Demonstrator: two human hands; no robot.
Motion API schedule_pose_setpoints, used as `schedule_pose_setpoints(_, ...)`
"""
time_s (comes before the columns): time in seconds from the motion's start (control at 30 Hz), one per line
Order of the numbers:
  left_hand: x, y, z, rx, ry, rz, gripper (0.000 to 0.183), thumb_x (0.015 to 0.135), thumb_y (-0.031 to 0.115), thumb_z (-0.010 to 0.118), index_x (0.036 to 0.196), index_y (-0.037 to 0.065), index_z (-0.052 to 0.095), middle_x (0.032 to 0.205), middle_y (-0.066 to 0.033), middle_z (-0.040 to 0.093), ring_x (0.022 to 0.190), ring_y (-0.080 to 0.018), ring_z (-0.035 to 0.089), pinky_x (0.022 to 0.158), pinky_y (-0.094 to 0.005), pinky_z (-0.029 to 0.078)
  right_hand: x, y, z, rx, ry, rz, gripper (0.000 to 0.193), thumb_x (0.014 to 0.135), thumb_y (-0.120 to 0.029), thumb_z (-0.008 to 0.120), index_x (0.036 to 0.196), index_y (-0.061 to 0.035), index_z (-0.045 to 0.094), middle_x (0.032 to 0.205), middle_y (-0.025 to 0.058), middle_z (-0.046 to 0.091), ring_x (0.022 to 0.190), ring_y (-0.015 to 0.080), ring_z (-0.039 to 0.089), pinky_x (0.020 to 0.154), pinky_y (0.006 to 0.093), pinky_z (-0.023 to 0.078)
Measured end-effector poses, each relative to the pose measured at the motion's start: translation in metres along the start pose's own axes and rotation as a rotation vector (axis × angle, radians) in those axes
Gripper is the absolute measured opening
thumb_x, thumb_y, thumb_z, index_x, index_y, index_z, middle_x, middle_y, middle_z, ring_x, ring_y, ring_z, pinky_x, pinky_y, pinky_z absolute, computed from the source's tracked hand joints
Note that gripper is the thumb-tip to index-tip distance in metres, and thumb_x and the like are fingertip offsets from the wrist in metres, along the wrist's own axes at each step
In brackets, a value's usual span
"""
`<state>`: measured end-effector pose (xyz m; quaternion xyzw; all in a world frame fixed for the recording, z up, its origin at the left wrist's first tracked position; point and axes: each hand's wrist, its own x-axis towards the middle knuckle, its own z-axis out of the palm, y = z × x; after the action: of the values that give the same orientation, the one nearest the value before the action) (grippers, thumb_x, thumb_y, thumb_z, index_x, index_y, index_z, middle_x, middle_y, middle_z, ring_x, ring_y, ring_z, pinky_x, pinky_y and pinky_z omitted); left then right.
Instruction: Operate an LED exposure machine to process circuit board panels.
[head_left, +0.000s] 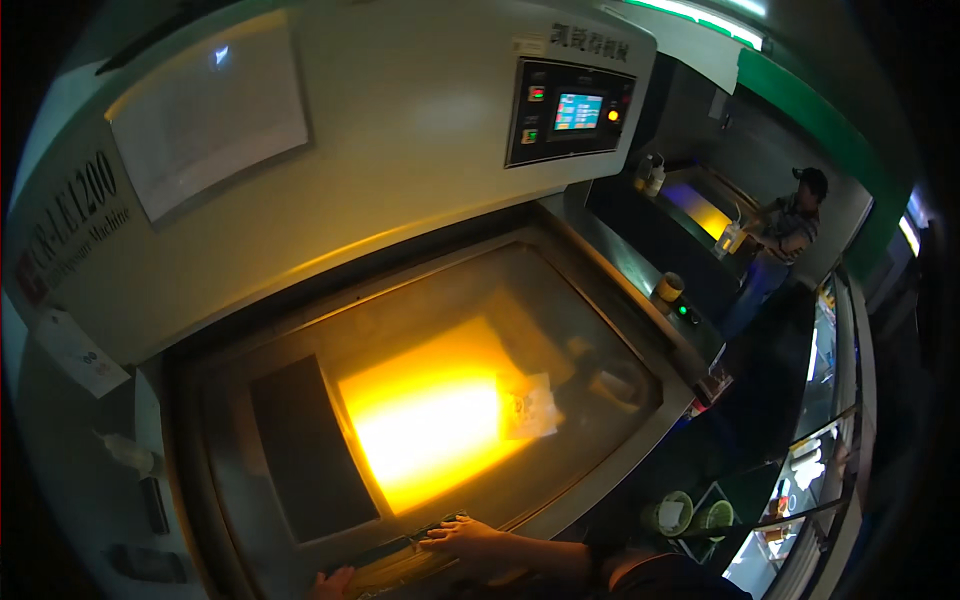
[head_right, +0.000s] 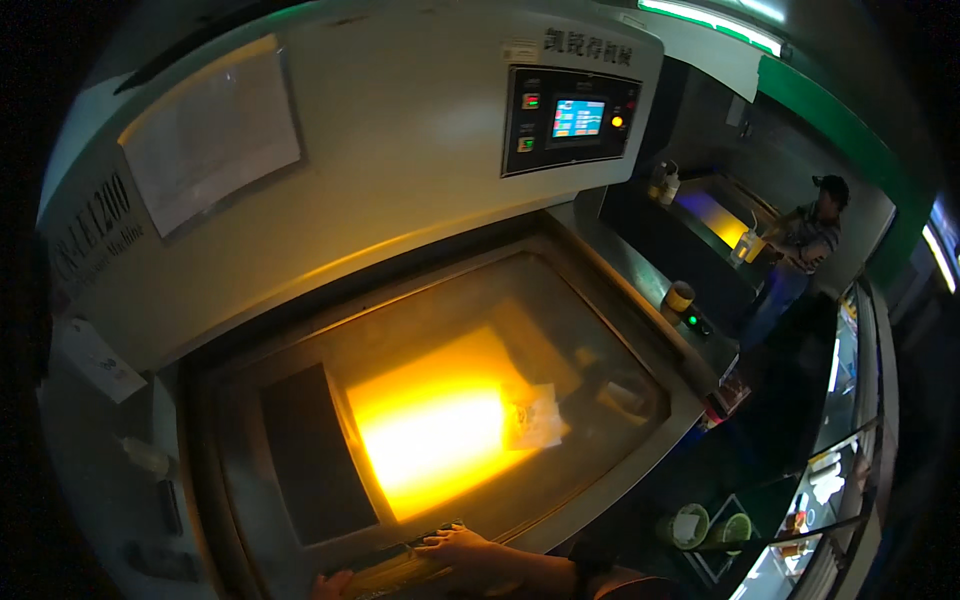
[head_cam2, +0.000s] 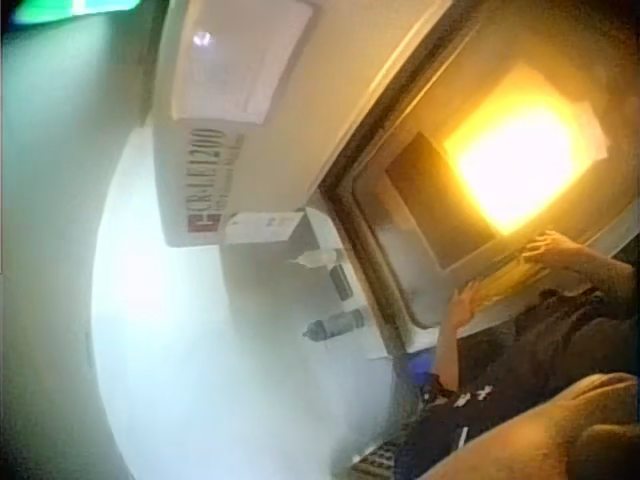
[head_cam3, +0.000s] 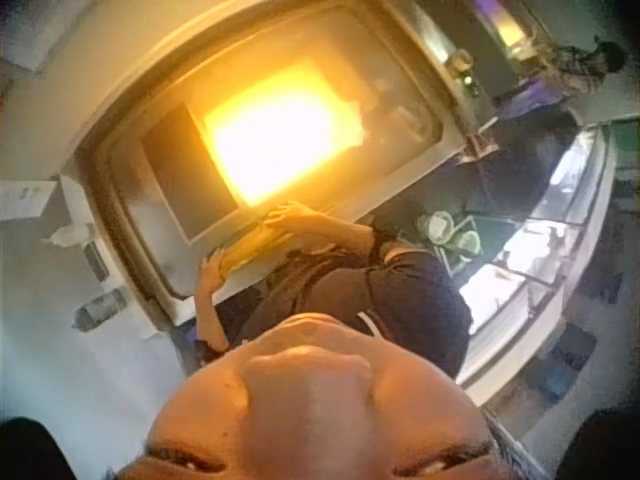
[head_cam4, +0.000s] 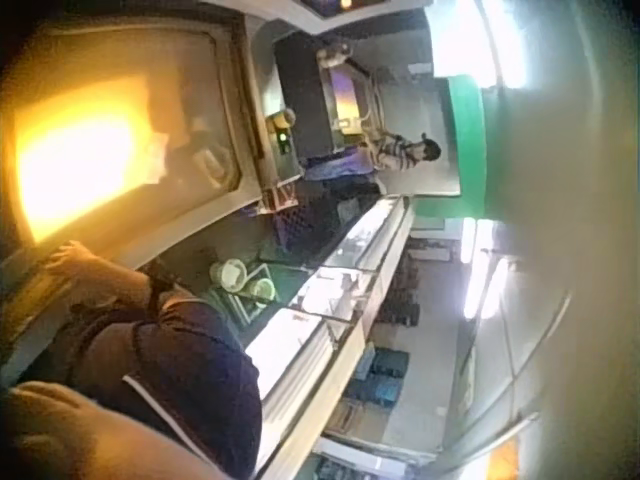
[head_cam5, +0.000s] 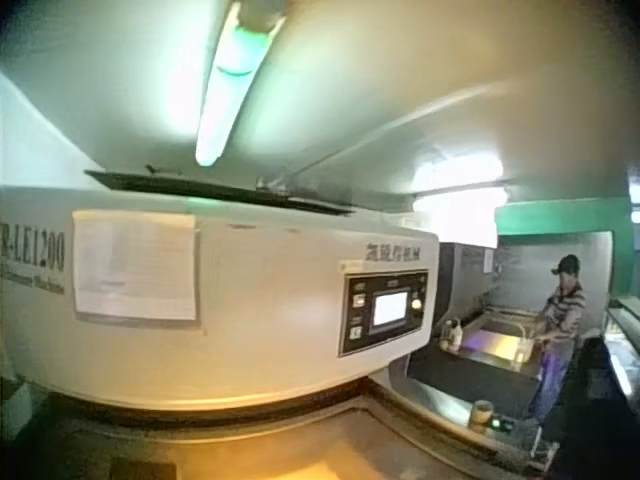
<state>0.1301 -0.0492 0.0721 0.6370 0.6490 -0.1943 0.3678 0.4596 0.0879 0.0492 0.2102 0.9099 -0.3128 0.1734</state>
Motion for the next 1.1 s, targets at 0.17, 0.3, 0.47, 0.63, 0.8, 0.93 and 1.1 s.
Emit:
schedule_pose_setpoints(0.17, 0.041, 0.044, 0.101, -0.196, 0.243, 0.281, 0.054, 0.095, 0.029, 0.054, 0.146, 0.014, 0.042, 0.149, -0.0136, 0.044, 0.133, -0.0437, 0.041, 0.107, -0.0596, 0.034, -0.089, 0.082, 0.059, -0.044, 0.100, -0.045, 0.061, 0.093, -0.026, 0.055, 0.151, -0.0287, 0.034, 0.153, 0.0119, 0.039, 0.138, 0.0360, 0.041, 0.110, 0.0548, 0.034)
schedule_pose_setpoints(0.3, 0.054, 0.185, 0.074, -0.060, 0.217, -0.029, 0.072, 0.083, 0.012, 0.058, 0.148, 0.035, 0.037, 0.152, 0.0090, 0.041, 0.137, -0.0403, 0.039, 0.104, -0.0705, 0.034, -0.168, 0.140, 0.084, -0.125, 0.298, 0.019, 0.055, 0.089, -0.024, 0.057, 0.143, -0.0285, 0.046, 0.149, 0.0113, 0.044, 0.131, 0.0322, 0.049, 0.101, 0.0544, 0.041)
schedule_pose_setpoints(0.47, 0.082, 0.231, 0.065, -0.094, 0.232, 0.057, 0.074, 0.081, 0.015, 0.064, 0.148, 0.033, 0.038, 0.153, 0.0076, 0.041, 0.137, -0.0387, 0.040, 0.105, -0.0679, 0.035, -0.274, 0.309, 0.047, -0.055, 0.598, -0.054, 0.076, 0.071, -0.038, 0.078, 0.138, -0.0132, 0.052, 0.140, 0.0149, 0.050, 0.126, 0.0319, 0.052, 0.102, 0.0476, 0.042)
schedule_pose_setpoints(0.63, 0.065, 0.242, 0.060, -0.111, 0.182, -0.027, 0.073, 0.081, 0.018, 0.065, 0.148, 0.031, 0.040, 0.153, 0.0065, 0.041, 0.138, -0.0377, 0.040, 0.108, -0.0586, 0.038, -0.414, 0.432, -0.059, 0.172, 0.931, 1.054, 0.081, 0.074, -0.038, 0.077, 0.141, -0.0066, 0.044, 0.139, 0.0218, 0.048, 0.130, 0.0351, 0.047, 0.108, 0.0444, 0.039)
schedule_pose_setpoints(0.8, 0.060, 0.265, 0.043, -0.059, 0.176, -0.012, 0.073, 0.082, 0.018, 0.066, 0.148, 0.033, 0.039, 0.154, 0.0072, 0.039, 0.139, -0.0380, 0.038, 0.107, -0.0578, 0.039, -0.480, 0.487, -0.044, 0.074, 0.966, 1.465, 0.105, 0.071, -0.054, 0.076, 0.152, -0.0101, 0.026, 0.157, 0.0099, 0.029, 0.147, 0.0253, 0.025, 0.118, 0.0469, 0.024)
schedule_pose_setpoints(0.93, 0.057, 0.271, 0.043, 0.003, 0.121, -0.103, 0.077, 0.082, 0.016, 0.066, 0.150, 0.034, 0.035, 0.157, 0.0081, 0.034, 0.142, -0.0368, 0.034, 0.106, -0.0633, 0.037, -0.466, 0.465, -0.062, 0.076, 1.047, 1.453, 0.108, 0.069, -0.054, 0.078, 0.153, -0.0111, 0.025, 0.158, 0.0101, 0.027, 0.148, 0.0260, 0.021, 0.119, 0.0483, 0.019)
schedule_pose_setpoints(1.1, 0.066, 0.261, 0.051, 0.000, 0.096, -0.129, 0.084, 0.079, 0.014, 0.069, 0.151, 0.036, 0.031, 0.159, 0.0107, 0.027, 0.144, -0.0344, 0.030, 0.108, -0.0674, 0.033, -0.465, 0.461, -0.087, 0.122, 1.001, 1.464, 0.106, 0.071, -0.054, 0.077, 0.152, -0.0082, 0.025, 0.156, 0.0146, 0.030, 0.146, 0.0293, 0.024, 0.119, 0.0470, 0.021)
